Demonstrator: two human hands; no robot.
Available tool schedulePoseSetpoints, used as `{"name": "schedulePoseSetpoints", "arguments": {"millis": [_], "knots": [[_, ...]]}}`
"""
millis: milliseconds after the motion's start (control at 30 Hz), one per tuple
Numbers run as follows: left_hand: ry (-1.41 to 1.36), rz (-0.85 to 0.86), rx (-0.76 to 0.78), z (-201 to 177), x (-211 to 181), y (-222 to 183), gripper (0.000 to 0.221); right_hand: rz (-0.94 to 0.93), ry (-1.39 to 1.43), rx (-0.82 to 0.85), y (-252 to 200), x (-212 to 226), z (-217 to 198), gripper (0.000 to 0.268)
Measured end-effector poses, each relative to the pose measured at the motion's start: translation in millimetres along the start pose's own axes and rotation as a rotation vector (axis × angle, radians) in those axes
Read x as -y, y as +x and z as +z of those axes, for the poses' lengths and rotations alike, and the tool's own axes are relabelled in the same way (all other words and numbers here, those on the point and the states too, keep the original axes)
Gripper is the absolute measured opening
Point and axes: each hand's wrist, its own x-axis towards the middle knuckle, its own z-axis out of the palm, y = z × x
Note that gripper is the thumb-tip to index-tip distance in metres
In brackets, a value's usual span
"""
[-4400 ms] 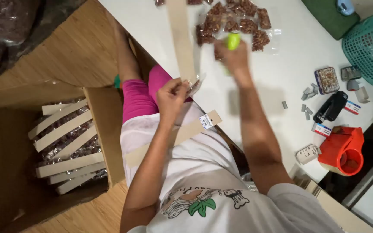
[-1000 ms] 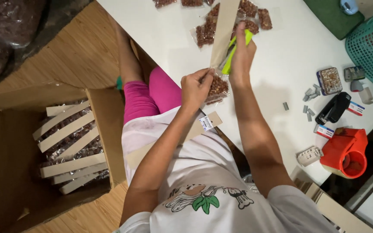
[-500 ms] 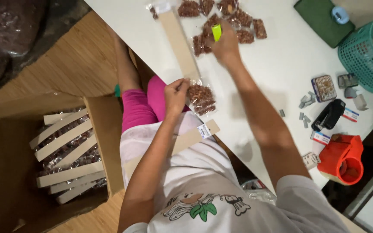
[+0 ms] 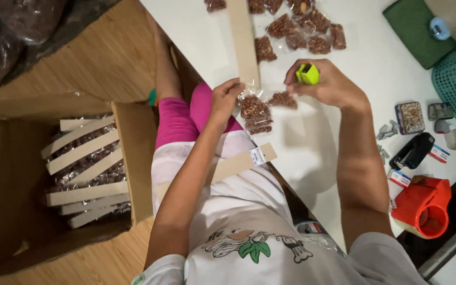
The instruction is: The person staples small plastic bags containing brown snack pieces onto long cardboard strips using a handheld stapler. They then place the completed strips into a cardboard box. The process is repeated for multiple strips.
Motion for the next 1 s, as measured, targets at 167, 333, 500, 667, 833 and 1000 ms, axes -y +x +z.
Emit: {"name": "schedulePoseSetpoints", "arguments": {"millis": [167,333,500,667,833,1000], "knots": [[-0.02,0.001,0.068,-0.9,-16.7,-13.4,0.023,-0.046,0.138,-0.038,30.9,-50.0,31.0,0.028],[-0.023,0.022,0.054,-3.9,-21.8,-22.4,0.023,-0.011,0.234,0.04,20.5,-21.5,31.8,0.026],[-0.178,-0.039,0.101,7.1,-24.4,-27.2,0.02,0.012,0.196,-0.252,54.9,-81.7,52.9,0.018],[-0.112,-0.028,0.128,11.4,-69.4,-46.3,0.026,0.063,0.253,-0.308,54.8,-87.2,61.3,0.024],[0.138,0.112,-0.008,20.8,-58.8,-40.3,0.022,0.094,0.257,-0.312,43.8,-59.5,59.2,0.026],[0.244,0.237,0.017,23.1,-71.1,-49.0,0.023,0.334,0.653,-0.745,46.6,-32.5,47.0,0.015]]}}
